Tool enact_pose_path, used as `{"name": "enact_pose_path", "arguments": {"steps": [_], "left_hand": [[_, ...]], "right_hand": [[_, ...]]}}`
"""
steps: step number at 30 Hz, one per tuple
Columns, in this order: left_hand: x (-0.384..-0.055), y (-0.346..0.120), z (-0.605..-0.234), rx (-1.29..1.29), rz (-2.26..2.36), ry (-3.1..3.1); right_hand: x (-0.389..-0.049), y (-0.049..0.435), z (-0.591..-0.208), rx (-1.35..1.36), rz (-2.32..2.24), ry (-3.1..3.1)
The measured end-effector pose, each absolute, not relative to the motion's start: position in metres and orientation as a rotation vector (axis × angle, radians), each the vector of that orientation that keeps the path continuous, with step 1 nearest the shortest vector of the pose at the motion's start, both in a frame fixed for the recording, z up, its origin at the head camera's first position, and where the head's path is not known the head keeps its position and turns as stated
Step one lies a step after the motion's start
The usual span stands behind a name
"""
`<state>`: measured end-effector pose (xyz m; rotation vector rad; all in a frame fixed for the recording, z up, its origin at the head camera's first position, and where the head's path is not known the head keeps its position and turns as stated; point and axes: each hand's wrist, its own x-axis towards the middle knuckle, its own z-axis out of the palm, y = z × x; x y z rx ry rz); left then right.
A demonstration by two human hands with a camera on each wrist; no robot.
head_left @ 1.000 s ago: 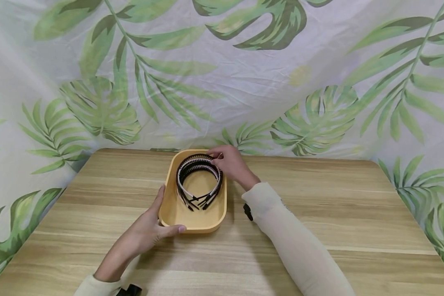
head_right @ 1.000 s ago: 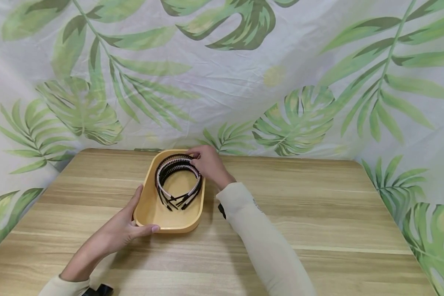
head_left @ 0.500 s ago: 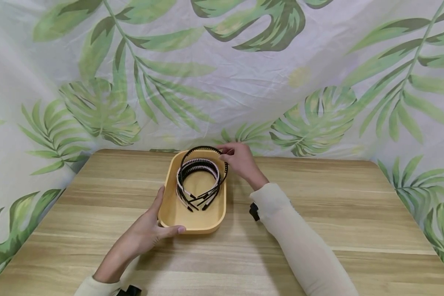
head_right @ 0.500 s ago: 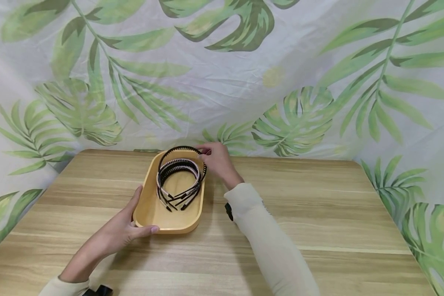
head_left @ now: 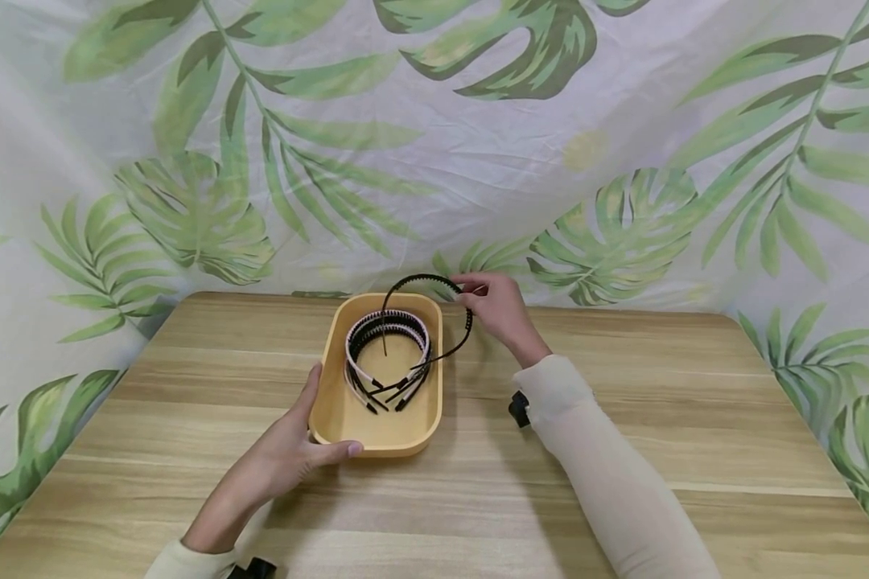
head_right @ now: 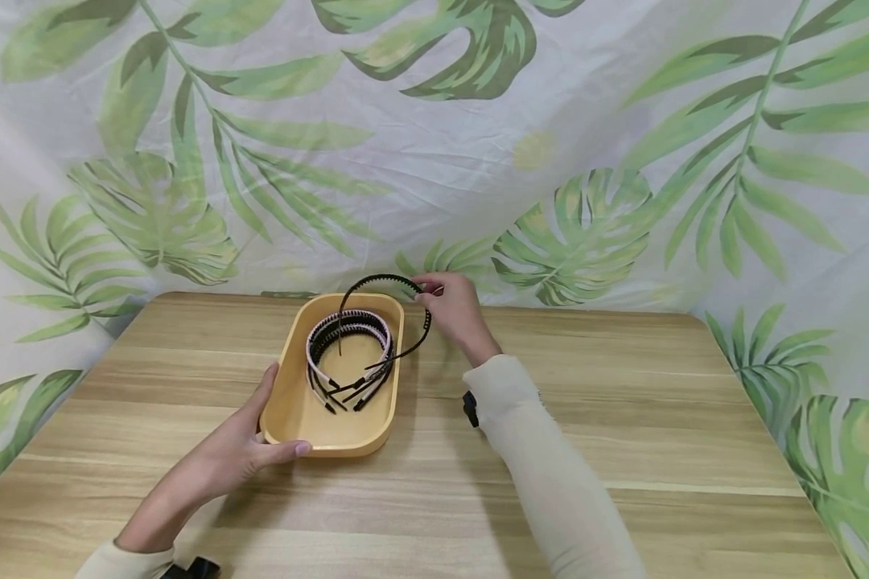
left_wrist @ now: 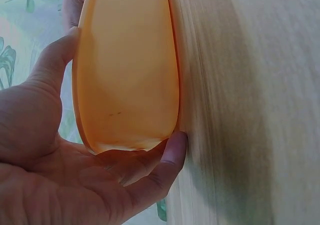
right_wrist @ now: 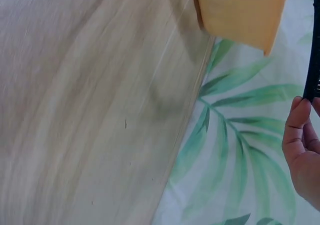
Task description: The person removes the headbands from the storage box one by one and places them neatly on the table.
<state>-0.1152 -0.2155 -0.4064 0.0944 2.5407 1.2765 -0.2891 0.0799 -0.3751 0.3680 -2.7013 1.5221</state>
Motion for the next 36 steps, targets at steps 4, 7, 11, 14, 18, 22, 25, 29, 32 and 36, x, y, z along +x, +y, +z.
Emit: {"name": "enact_pose_path", "arguments": {"steps": [4, 7, 11, 14, 18, 22, 25, 29, 32, 36], "left_hand": [[-0.116, -0.215, -0.407, 0.087, 1.28, 2.535], [-0.117, -0.215, -0.407, 0.09, 1.283, 2.536], [-0.117, -0.215, -0.407, 0.096, 1.288, 2.535], [-0.117, -0.215, -0.407, 0.097, 1.286, 2.539], [-0.118, -0.216, -0.406, 0.093, 1.28, 2.547], [-0.118, -0.216, -0.407, 0.086, 1.281, 2.547], [-0.117, -0.216, -0.407, 0.092, 1.277, 2.546], [-0.117, -0.216, -0.407, 0.096, 1.273, 2.546], [-0.117, -0.216, -0.407, 0.092, 1.271, 2.544], [-0.117, -0.216, -0.407, 0.089, 1.266, 2.541]], "right_hand": [[-0.291, 0.088, -0.374, 0.351, 1.493, -2.723], [-0.293, 0.094, -0.374, 0.333, 1.482, -2.741], [-0.295, 0.102, -0.373, 0.319, 1.461, -2.767], [-0.297, 0.107, -0.374, 0.315, 1.437, -2.782], [-0.299, 0.114, -0.374, 0.318, 1.424, -2.791], [-0.301, 0.121, -0.376, 0.331, 1.401, -2.794], [-0.302, 0.125, -0.379, 0.325, 1.398, -2.8], [-0.303, 0.131, -0.383, 0.303, 1.408, -2.813], [-0.304, 0.133, -0.386, 0.312, 1.391, -2.814], [-0.304, 0.136, -0.388, 0.325, 1.38, -2.813]]}}
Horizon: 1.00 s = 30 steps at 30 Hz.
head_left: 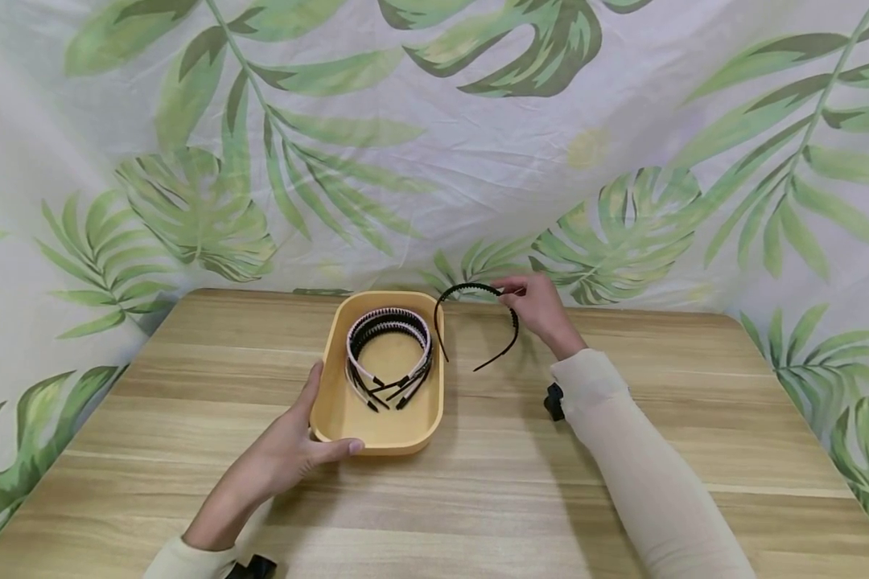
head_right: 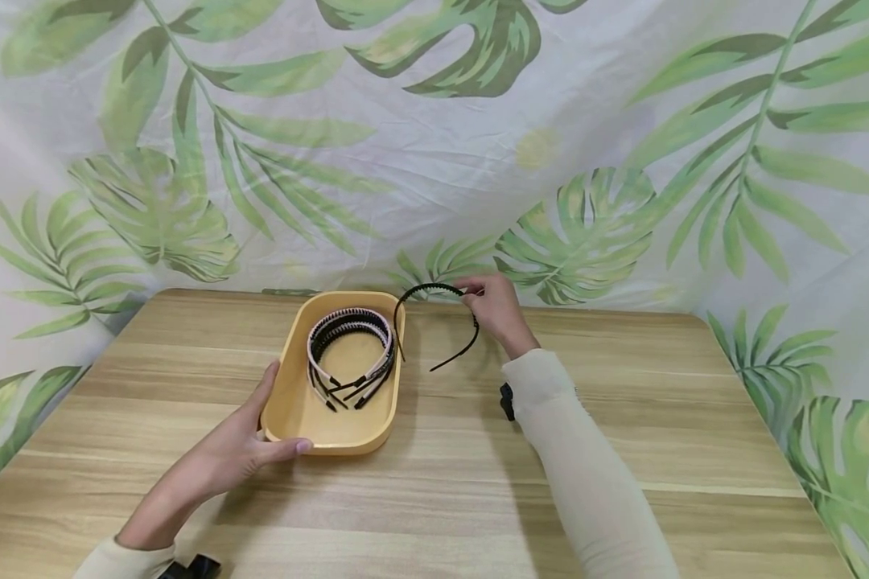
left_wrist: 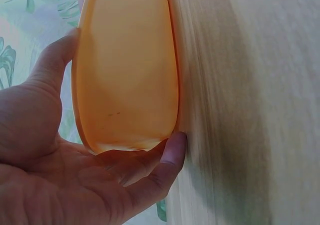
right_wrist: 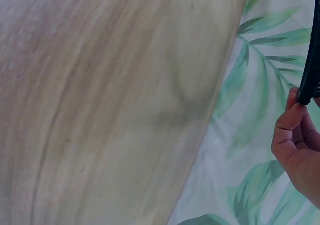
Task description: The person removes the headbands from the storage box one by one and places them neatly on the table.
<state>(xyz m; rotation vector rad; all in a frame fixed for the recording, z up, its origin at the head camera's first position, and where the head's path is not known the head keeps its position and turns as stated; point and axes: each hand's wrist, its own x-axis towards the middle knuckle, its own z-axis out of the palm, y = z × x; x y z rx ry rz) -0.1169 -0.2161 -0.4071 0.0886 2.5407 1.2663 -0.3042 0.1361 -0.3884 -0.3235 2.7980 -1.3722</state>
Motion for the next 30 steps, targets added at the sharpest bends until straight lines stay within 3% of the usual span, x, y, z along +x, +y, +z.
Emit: {"name": "enact_pose_path", "arguments": {"steps": [30], "left_hand": [[-0.116, -0.216, -0.408, 0.104, 1.291, 2.554]], "right_hand": [[-0.313, 0.148, -0.415, -0.249, -1.272, 2.766]]}}
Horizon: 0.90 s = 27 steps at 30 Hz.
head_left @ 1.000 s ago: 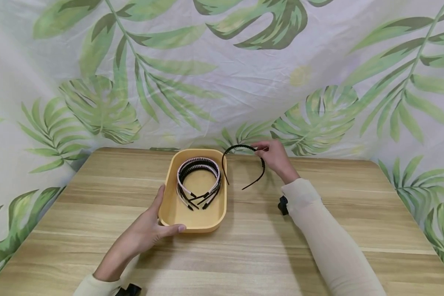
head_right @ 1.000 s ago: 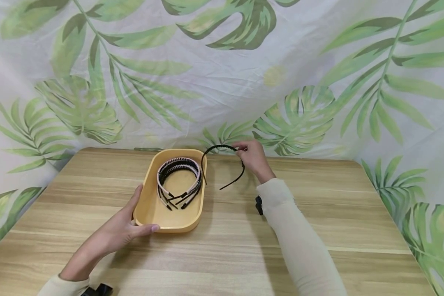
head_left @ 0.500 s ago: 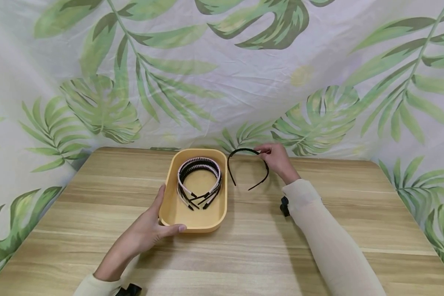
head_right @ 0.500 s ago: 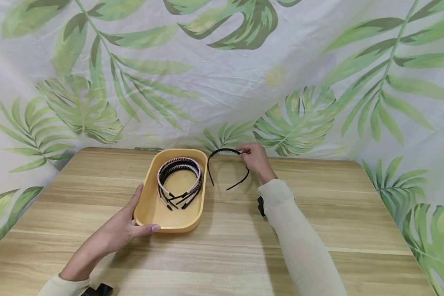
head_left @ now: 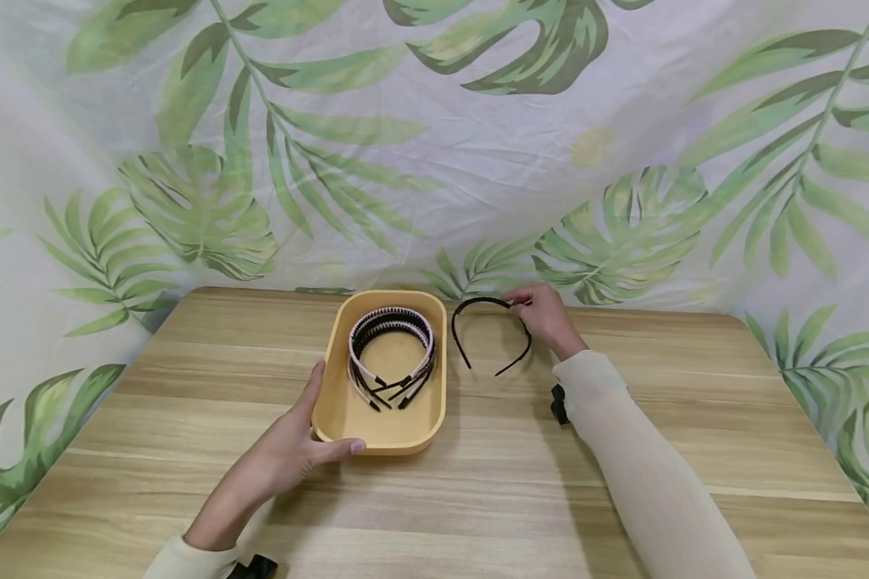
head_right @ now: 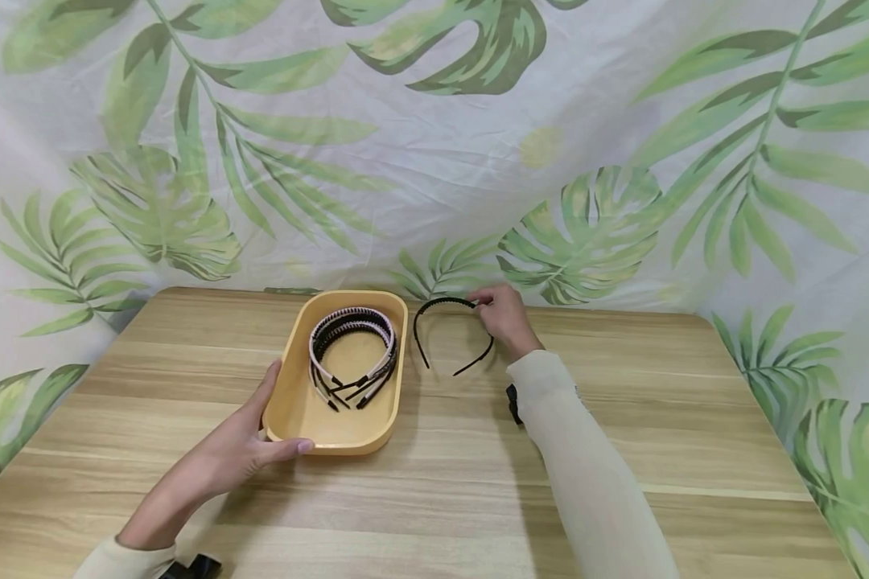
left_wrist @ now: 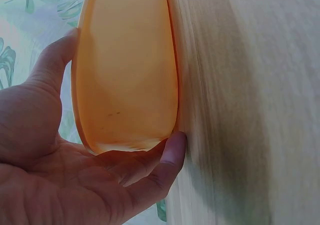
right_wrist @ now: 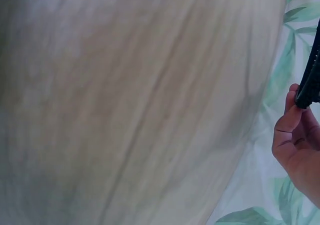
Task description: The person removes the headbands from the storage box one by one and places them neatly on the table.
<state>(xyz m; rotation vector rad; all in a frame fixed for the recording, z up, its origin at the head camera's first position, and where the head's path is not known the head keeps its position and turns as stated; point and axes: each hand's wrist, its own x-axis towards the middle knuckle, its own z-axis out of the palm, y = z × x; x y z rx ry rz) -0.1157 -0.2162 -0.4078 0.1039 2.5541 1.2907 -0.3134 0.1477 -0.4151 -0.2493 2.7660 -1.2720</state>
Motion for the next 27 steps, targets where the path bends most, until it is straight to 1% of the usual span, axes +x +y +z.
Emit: {"name": "enact_pose_path", "arguments": {"steps": [13, 27], "left_hand": [[-0.116, -0.216, -0.409, 0.1, 1.298, 2.543], [-0.116, -0.216, -0.407, 0.095, 1.253, 2.571]], "right_hand": [[-0.32, 0.148, -0.425, -0.248, -1.221, 2.757], [-0.325, 0.145, -0.425, -0.251, -1.191, 2.753]]}}
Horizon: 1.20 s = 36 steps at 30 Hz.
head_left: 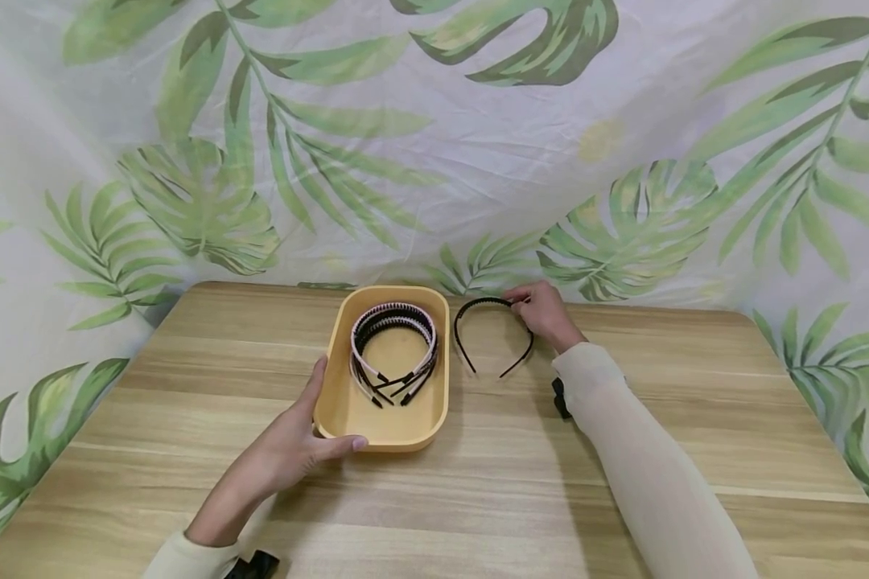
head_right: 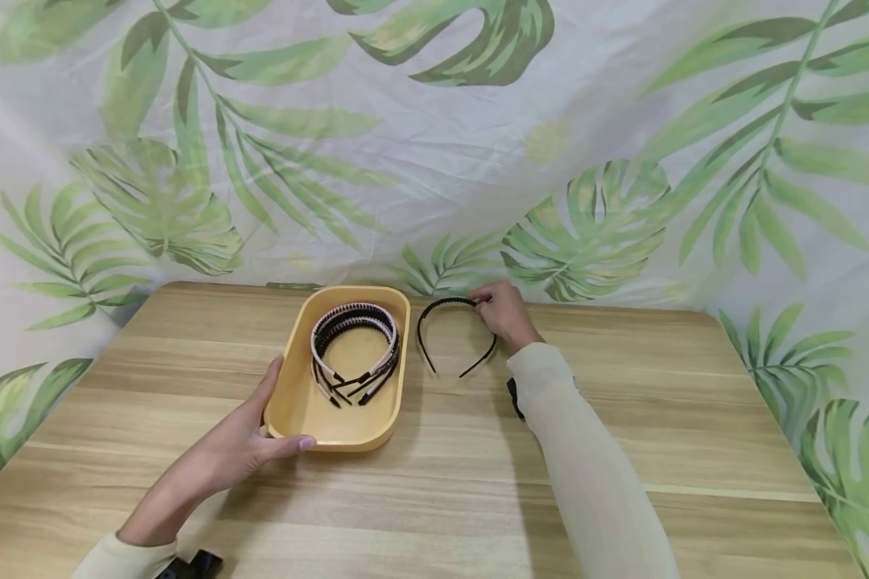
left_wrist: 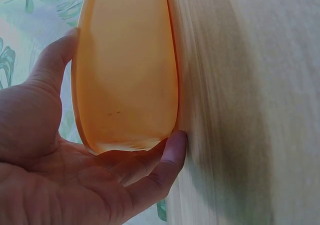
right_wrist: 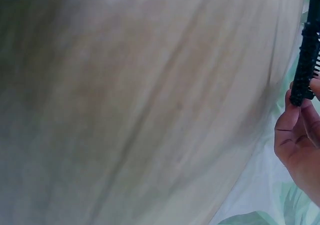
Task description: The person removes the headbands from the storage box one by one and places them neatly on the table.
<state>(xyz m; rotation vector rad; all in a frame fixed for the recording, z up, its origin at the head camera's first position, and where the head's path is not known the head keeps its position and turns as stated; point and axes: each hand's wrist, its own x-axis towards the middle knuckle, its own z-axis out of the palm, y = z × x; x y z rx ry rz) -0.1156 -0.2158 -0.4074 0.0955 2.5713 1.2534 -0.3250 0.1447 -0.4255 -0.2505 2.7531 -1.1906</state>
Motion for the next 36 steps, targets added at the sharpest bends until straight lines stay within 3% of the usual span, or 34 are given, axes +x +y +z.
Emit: {"name": "enact_pose_path", "arguments": {"steps": [36], "left_hand": [[-0.115, -0.2156, -0.4064, 0.097, 1.259, 2.57]], "right_hand": [[-0.3335, 0.1365, -0.4277, -0.264, -1.079, 2.785]]}}
